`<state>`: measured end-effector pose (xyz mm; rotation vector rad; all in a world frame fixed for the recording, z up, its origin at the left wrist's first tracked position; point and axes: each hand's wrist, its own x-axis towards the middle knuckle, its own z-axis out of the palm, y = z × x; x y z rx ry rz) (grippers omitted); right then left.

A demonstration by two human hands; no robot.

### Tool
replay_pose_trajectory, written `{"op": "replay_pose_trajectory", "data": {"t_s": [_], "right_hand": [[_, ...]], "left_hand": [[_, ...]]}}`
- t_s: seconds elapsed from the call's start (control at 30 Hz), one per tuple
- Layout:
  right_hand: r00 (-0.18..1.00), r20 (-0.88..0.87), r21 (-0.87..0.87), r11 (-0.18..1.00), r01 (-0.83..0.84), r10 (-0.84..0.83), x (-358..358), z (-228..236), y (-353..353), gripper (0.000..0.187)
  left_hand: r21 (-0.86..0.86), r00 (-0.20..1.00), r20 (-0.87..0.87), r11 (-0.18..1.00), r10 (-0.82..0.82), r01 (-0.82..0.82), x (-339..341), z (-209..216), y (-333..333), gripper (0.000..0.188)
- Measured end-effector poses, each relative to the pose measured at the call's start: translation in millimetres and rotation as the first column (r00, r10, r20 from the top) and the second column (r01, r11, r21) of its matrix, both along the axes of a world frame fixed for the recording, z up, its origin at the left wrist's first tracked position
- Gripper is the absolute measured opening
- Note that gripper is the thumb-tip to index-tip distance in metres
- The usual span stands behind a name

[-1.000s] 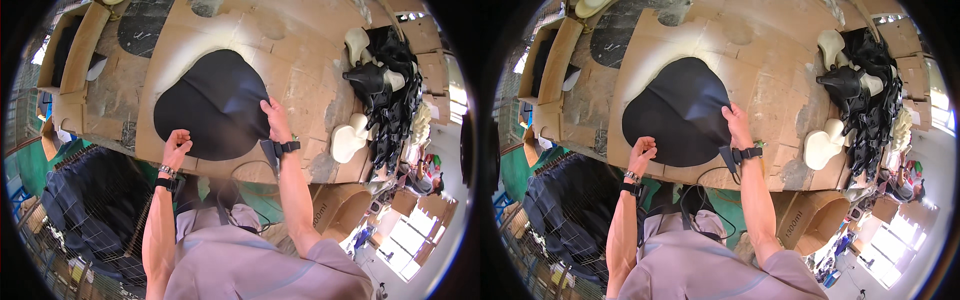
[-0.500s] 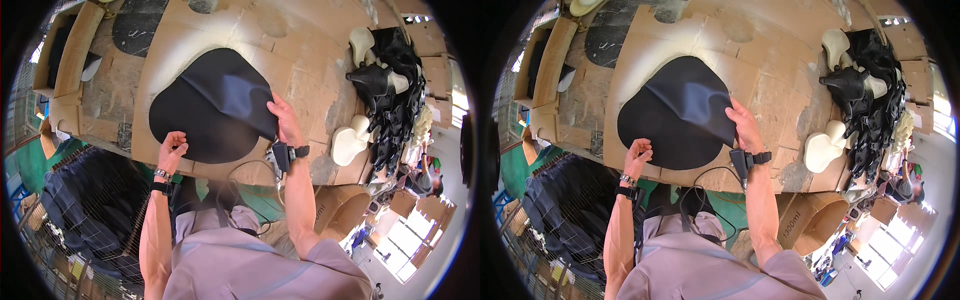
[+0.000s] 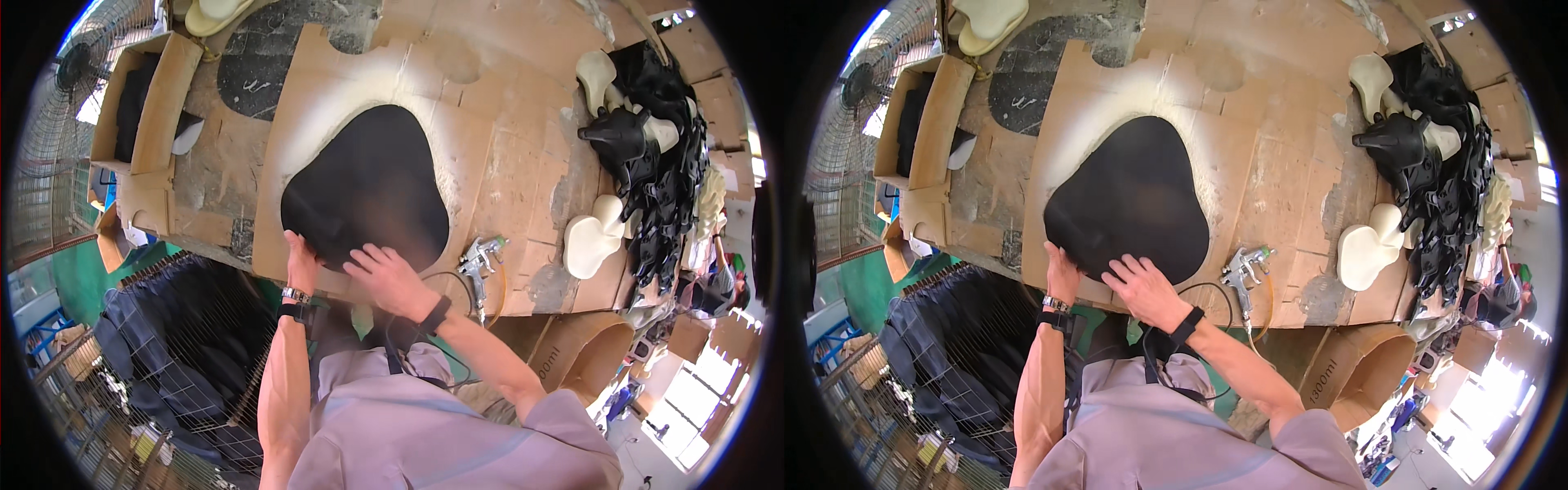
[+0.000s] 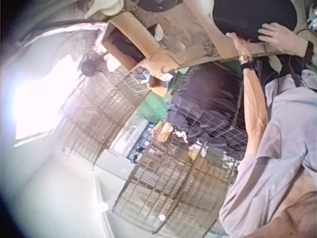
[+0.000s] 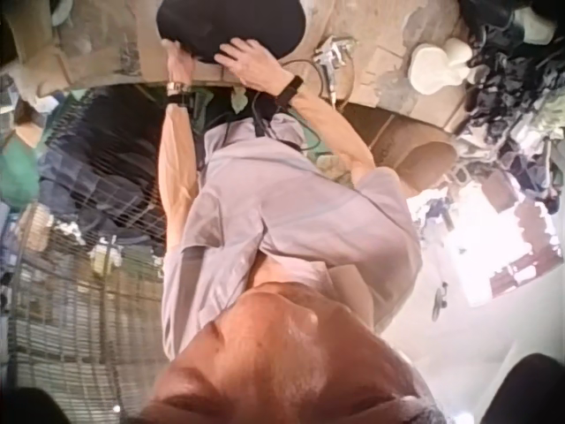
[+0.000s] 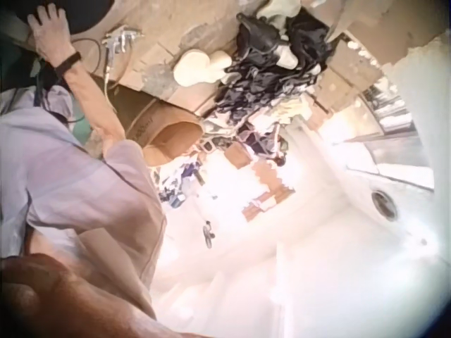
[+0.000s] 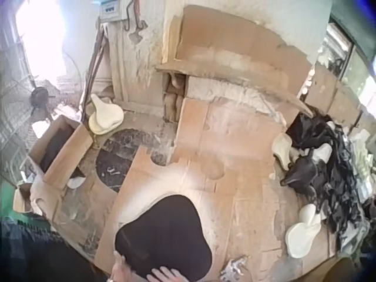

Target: The person repeatedly picks up black, heart-shaped parts from a wire rack, places them on a cardboard-covered table, and sprays them with a handheld spray gun. They handle the parts one at a time, flipping them over to coat both sides, and return them to the rack after spraying.

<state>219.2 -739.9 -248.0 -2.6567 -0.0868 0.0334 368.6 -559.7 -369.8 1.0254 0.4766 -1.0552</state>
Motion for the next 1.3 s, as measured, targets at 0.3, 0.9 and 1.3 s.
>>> {"op": "replay_pose_trajectory", "data": {"t_s": [0.3, 0.9, 1.3], "right_hand": [[0.672, -0.089, 0.024, 0.673, 0.740, -0.736, -93, -2, -16, 0.033], [0.266, 0.050, -0.040, 0.265, 0.963, -0.963, -174, -52, -44, 0.045], [0.184, 0.062, 0.340, 0.194, 0.920, -0.981, -209, 120, 113, 0.029]], "left_hand": [[0.443, 0.882, 0.364, 0.889, -0.299, 0.118, -3, 35, -4, 0.063], [0.773, -0.266, 0.616, 0.633, -0.741, 0.028, -47, 76, -20, 0.041], [0.471, 0.241, 0.835, 0.869, -0.494, 0.151, -19, 42, -8, 0.038]]}}
